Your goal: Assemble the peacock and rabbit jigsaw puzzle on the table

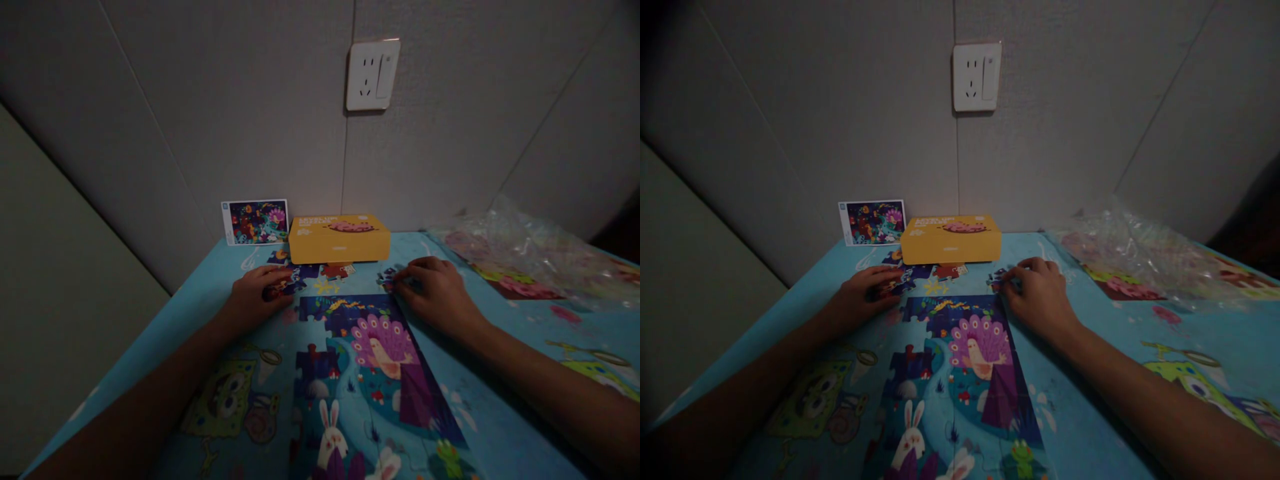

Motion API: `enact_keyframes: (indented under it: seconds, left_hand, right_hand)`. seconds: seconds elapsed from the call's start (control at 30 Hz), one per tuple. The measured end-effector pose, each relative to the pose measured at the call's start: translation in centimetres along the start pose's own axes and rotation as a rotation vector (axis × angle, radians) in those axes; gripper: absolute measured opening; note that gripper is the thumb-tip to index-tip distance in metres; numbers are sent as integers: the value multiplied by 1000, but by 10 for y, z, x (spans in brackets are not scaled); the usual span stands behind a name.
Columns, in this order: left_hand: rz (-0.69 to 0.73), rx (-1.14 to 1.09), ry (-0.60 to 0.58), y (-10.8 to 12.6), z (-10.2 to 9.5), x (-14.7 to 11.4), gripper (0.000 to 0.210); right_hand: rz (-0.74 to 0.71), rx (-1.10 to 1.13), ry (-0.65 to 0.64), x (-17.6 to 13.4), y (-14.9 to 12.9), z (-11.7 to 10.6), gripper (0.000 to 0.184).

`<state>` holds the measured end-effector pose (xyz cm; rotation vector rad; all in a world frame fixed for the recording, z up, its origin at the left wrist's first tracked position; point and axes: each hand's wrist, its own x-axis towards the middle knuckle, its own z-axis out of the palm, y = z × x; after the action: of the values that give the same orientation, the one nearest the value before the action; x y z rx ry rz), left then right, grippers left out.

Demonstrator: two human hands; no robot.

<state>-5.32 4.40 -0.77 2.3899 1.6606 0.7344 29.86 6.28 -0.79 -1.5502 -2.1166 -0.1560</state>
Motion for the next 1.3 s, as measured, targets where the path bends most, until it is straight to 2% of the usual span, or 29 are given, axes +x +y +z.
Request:
enact_keyframes:
  seconds: [0.17,0.37,0.6,0.77,0.93,1.0,1.17,1.3]
  left_hand:
    - [1,-34,43,2,-3,1,35]
    - [0,-19,55,5,-4,1,31]
    - [-94,-50,87,10,-2,-2,56]
    - [-127,-44,128,15,-1,-3,54]
    - [-121,-137,164,20,-3,-3,53]
    - [-172,-176,214,21,-5,-3,53]
    - [-416,-233,433,18,-12,-1,47]
    - [-473,-256,458,16,-14,0,40]
  right_hand:
    - [-15,69,-19,-5,-13,1,20]
    - [-89,171,-28,-7,-22,0,18]
    - [-101,247,-50,-7,-25,-3,17]
    - [-101,280,-43,-8,-27,-5,18]
    - [-105,296,-53,-8,-29,-6,16]
    - [-109,304,-53,-8,-29,-6,16]
    - [-120,327,-46,-9,-29,-6,15]
    - [-111,309,-47,-9,-29,-6,15]
